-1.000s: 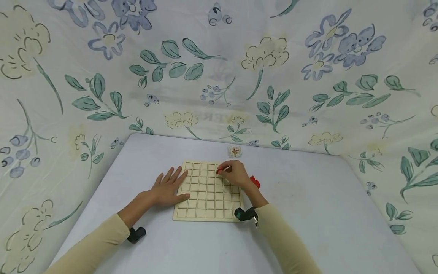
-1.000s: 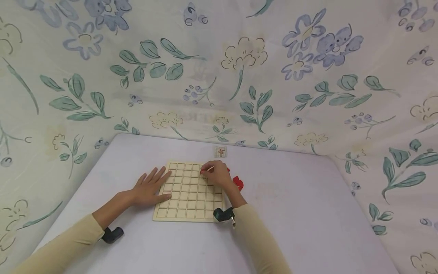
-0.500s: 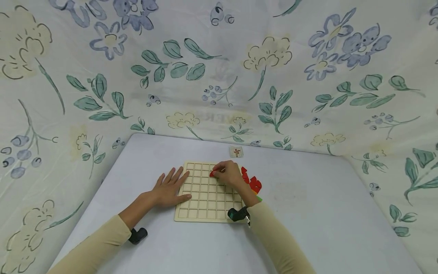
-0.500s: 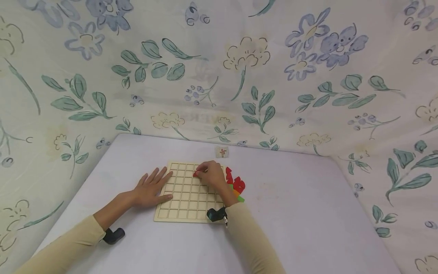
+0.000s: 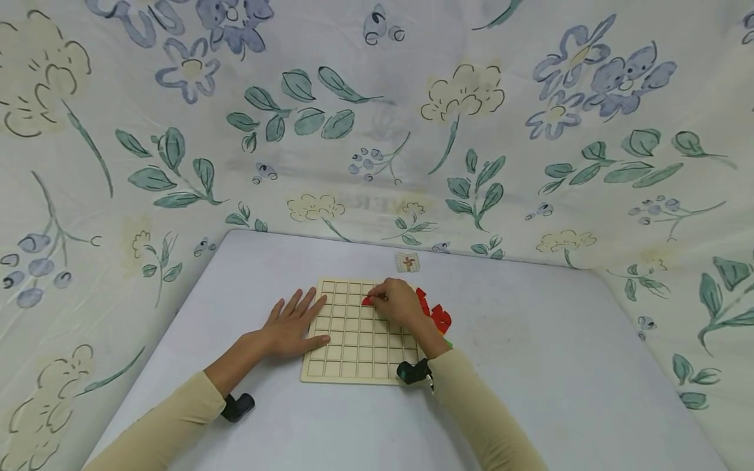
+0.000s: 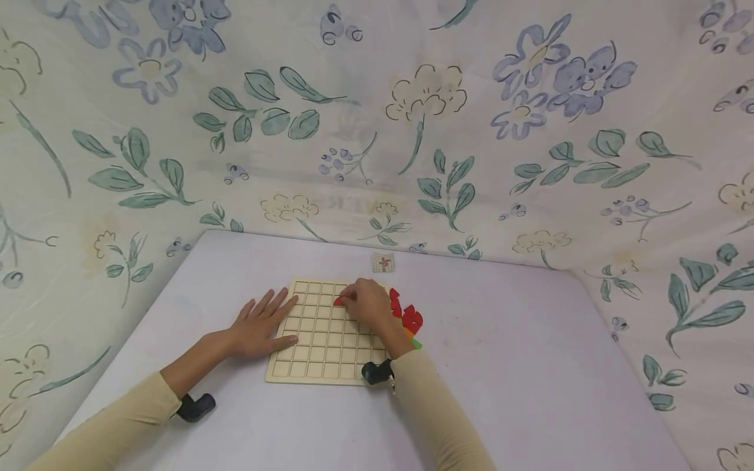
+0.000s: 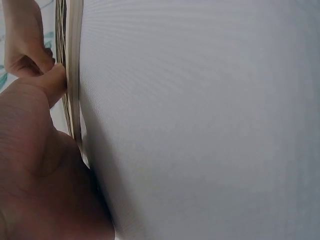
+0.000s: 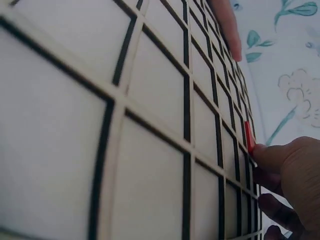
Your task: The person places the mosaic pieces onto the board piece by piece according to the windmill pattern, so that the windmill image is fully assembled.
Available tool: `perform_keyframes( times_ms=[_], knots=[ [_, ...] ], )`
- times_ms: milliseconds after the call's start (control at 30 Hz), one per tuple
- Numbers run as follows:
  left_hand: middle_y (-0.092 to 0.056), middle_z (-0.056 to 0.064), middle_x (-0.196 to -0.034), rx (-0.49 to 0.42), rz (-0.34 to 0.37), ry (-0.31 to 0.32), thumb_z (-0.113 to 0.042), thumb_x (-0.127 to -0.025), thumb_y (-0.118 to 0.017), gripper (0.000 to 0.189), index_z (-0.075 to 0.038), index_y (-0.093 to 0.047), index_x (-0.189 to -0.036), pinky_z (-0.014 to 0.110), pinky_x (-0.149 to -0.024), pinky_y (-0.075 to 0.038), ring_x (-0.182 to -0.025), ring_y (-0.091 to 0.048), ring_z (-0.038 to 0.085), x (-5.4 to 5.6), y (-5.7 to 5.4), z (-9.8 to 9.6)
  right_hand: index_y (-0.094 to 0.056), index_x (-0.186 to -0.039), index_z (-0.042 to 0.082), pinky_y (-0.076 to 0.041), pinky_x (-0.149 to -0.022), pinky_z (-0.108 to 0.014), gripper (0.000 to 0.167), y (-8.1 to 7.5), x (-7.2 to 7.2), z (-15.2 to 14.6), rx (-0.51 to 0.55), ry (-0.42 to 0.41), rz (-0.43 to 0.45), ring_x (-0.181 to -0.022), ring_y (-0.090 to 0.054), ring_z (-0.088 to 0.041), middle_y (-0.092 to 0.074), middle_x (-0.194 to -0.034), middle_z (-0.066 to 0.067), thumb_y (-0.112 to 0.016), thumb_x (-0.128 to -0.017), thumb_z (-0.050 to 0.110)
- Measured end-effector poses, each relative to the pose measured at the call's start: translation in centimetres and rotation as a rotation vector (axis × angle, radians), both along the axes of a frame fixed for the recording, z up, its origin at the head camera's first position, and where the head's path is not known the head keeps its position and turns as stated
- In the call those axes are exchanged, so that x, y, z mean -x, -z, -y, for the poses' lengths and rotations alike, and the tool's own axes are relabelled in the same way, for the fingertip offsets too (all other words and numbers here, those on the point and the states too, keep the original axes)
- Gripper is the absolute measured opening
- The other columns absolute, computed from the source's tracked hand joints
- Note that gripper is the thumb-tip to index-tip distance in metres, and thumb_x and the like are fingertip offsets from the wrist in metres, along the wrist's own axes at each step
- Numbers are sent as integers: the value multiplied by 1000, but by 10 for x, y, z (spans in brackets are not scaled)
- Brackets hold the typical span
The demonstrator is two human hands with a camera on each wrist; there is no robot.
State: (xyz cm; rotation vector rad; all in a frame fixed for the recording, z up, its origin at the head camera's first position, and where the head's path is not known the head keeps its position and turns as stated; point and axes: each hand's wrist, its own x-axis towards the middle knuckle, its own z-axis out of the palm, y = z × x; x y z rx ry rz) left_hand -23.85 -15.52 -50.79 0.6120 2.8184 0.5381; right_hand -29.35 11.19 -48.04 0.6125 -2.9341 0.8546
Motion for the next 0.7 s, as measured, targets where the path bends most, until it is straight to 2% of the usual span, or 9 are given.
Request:
perform_keyframes(
  times_ms=[133, 300, 500, 600, 700],
  knots=[
    [0, 16, -163, -5, -8, -3, -67, -91, -50, 95, -11, -14, -159, 61, -111, 6, -147, 9, 37, 0, 0, 0, -77, -105, 12, -48, -62, -28, 15, -1, -2, -10, 49, 11, 1, -77, -58, -13, -63, -87, 2, -69, -93, 17],
    [1, 16, -163, 4, 2, -5, -67, -91, -49, 95, -11, -13, -159, 60, -112, 7, -147, 9, 37, -2, -3, -1, -76, -106, 11, -46, -57, -30, 17, -3, -1, -29, 35, 83, -21, -70, -55, -13, -61, -83, 3, -68, -94, 19],
    [-1, 20, -162, 26, 2, 0, -62, -93, -52, 93, -7, -15, -158, 62, -112, 4, -147, 5, 41, -5, -14, -3, -76, -103, 7, -44, -57, -35, 17, -1, 2, -55, -67, 192, -118, -66, -51, -19, -58, -76, -1, -71, -91, 17],
    [-3, 20, -162, 34, 0, 1, -61, -93, -52, 92, -7, -16, -158, 63, -112, 2, -147, 4, 41, -7, -17, -3, -77, -103, 7, -47, -62, -38, 18, 3, 3, -67, -127, 245, -139, -71, -53, -22, -59, -79, -4, -72, -90, 19],
    [-3, 20, -162, 26, 2, -3, -61, -93, -52, 92, -7, -16, -158, 63, -112, 3, -147, 5, 41, -8, -17, -3, -78, -102, 8, -51, -67, -41, 18, 5, 3, -74, -138, 276, -136, -76, -57, -24, -62, -85, -6, -73, -89, 20]
  ],
)
